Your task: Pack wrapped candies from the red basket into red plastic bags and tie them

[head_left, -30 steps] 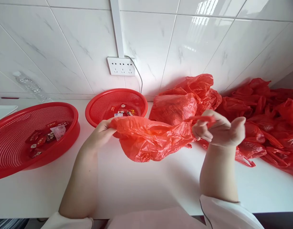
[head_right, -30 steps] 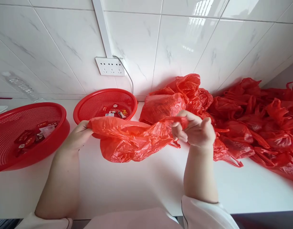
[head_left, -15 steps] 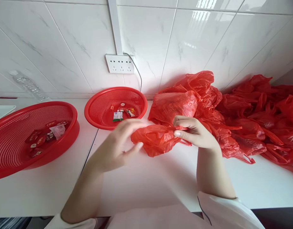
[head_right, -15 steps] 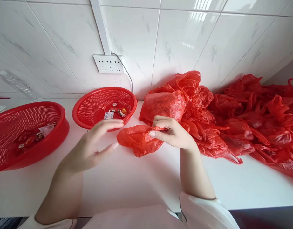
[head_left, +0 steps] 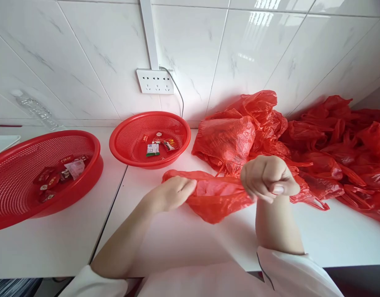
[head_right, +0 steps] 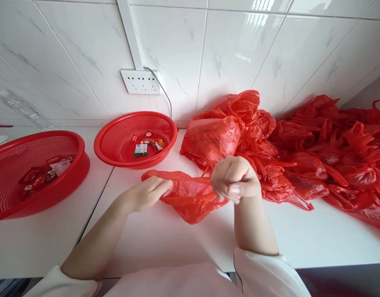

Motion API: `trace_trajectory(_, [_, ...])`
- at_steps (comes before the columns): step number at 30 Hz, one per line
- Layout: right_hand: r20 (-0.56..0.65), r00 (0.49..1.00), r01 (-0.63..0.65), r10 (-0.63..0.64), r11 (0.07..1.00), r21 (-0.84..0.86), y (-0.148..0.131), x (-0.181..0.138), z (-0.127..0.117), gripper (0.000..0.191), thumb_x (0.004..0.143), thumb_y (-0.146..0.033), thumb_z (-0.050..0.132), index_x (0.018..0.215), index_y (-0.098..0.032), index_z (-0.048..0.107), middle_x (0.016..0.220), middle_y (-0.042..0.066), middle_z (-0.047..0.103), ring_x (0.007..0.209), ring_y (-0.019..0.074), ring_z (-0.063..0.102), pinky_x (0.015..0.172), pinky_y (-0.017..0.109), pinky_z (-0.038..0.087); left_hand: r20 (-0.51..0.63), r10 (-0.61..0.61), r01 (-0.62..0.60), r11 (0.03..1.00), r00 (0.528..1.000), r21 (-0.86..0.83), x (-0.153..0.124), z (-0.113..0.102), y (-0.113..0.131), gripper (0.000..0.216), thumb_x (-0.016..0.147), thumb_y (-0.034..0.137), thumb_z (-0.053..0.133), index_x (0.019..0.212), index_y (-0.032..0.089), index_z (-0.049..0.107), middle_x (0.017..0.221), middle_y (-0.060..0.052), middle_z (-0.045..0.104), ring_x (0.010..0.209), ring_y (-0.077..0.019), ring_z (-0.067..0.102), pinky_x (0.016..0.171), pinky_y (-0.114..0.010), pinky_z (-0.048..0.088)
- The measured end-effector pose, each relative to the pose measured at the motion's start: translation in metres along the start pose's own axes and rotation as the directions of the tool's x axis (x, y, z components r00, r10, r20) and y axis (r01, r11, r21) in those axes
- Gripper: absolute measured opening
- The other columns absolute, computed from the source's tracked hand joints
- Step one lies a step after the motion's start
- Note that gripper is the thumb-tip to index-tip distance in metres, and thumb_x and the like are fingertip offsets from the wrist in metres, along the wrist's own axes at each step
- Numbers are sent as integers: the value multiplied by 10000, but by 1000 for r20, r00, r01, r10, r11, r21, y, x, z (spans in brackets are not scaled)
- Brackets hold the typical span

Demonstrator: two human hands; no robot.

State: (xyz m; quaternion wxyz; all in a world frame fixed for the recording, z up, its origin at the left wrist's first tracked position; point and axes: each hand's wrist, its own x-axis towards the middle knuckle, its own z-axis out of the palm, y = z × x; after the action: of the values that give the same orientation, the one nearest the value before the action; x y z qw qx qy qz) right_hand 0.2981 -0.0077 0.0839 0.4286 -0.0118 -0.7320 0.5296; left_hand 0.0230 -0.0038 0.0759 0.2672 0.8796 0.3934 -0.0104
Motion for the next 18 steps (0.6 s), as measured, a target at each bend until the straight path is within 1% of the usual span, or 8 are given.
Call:
trace_trajectory(3, [12,955,-286,298,929,-234,-16,-8,-7,510,889,-338,542,443,-218,324,374,-46,364,344,73,362,391,222,302,-91,-251,259,962,964,87,-1,-2,-13,291,909,255,347,733,193,570,721,-92,617,658,-232,588,584,-339,405])
trace_trajectory(6, [-165,767,-618,620,642,-455,-25,-6,1,240,913,-324,548,703,-212,570,481,-42,510,400,85,434,417,222,329,-70,-392,396,917,917,55,-5,0,-15,172,850,277,466,884,193,612,814,-90,669,679,-233,619,562,-315,411])
trace_trajectory(7, [-232,712,-670,663,541,-508,-25,-2,7,166,926,-326,534,831,-213,611,544,-32,567,441,97,485,440,224,360,-58,-388,390,919,920,49,-6,1,-13,184,832,299,503,931,196,618,824,-87,677,676,-234,624,554,-308,411])
trace_trajectory(8, [-291,687,-686,666,461,-562,-23,1,14,156,939,-329,516,924,-218,624,619,-16,615,499,111,536,477,233,397,-64,-376,380,923,924,56,-7,2,-11,233,823,327,528,988,190,620,814,-89,679,669,-237,627,548,-306,410])
trace_trajectory(10, [-348,726,-633,593,379,-675,-17,11,30,185,957,-321,481,964,-223,639,768,26,665,636,144,599,575,264,453,-123,-359,372,922,925,107,-9,4,-3,394,854,393,510,1145,139,585,745,-100,665,627,-245,624,536,-308,405])
trace_trajectory(14, [-308,853,-471,422,368,-801,9,31,53,220,984,-278,417,961,-214,625,877,74,657,776,187,614,689,309,471,-252,-260,323,911,932,256,-10,6,15,575,967,407,299,1430,68,328,613,-68,601,522,-224,593,515,-292,382])
trace_trajectory(16, [-294,849,-451,439,313,-836,28,35,57,212,981,-234,402,959,-205,611,805,68,637,731,187,605,670,310,463,-290,-218,308,898,932,316,-12,7,21,574,988,383,221,1483,92,229,608,-58,588,517,-213,591,512,-280,376])
trace_trajectory(18, [-334,782,-508,526,229,-830,50,32,53,147,945,-193,454,945,-191,602,676,42,592,621,180,574,609,306,447,-287,-246,335,885,926,322,-13,6,22,571,993,354,196,1503,100,178,614,-58,592,528,-211,599,514,-276,380])
